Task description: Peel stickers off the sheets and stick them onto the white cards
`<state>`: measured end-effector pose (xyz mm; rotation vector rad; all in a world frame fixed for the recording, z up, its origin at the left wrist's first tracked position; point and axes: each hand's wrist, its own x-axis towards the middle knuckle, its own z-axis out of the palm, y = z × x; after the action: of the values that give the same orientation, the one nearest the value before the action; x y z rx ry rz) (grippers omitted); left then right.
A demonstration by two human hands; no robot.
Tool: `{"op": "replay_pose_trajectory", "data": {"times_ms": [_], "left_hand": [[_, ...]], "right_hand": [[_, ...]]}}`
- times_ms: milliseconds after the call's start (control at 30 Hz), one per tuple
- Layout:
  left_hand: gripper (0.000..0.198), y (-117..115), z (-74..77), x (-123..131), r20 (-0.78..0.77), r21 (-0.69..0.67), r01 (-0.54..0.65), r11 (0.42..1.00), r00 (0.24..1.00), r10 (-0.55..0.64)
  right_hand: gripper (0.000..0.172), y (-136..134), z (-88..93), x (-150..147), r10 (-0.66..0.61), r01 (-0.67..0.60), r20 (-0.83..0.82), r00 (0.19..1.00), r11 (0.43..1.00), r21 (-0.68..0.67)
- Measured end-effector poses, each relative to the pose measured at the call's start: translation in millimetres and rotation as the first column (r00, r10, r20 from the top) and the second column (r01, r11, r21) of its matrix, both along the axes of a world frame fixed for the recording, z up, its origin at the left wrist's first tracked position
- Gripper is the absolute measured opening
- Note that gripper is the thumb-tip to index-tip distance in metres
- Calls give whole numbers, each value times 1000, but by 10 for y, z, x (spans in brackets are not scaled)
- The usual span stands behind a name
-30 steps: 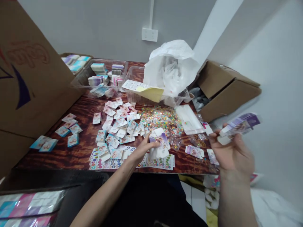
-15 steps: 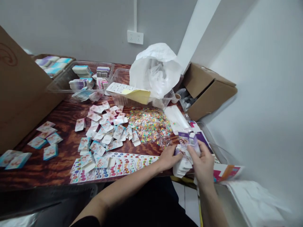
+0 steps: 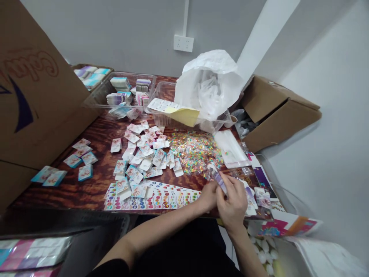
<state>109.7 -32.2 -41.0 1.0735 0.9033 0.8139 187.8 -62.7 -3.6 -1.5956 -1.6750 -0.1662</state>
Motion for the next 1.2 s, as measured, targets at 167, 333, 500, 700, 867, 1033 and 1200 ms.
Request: {"op": "replay_pose_trajectory", "data": {"times_ms": [167, 333, 500, 700, 867, 1033, 1200], "left_hand": [[51, 41, 57, -725, 230, -218, -68, 974, 966, 119], [39, -75, -16, -1275, 93, -239, -358, 903, 917, 388], [36, -161, -265, -1616, -115, -81, -261, 962, 961, 251], [39, -178, -267, -1579, -705, 338, -121, 933, 625, 336], [36, -224, -249, -1526, -811, 401, 0, 916, 465, 355], [31, -222, -294, -1538, -821, 416, 39, 908, 445, 357], [27, -197, -122, -1633, -661, 539, -47, 841, 595, 457]], "right_hand": [[44, 98, -149, -306, 52, -50, 49, 997, 998, -45], [50, 49, -281, -807, 438, -435, -67, 896, 839, -327], [34, 84, -342, -826, 478, -520, -207, 854, 761, -389], [32, 183, -558, -847, 416, -387, -29, 909, 817, -428], [33, 201, -574, -869, 431, -365, 36, 902, 803, -471], [29, 306, -537, -857, 494, -426, 3, 869, 753, -502], [10, 424, -384, -809, 451, -527, -274, 850, 741, -417]]}}
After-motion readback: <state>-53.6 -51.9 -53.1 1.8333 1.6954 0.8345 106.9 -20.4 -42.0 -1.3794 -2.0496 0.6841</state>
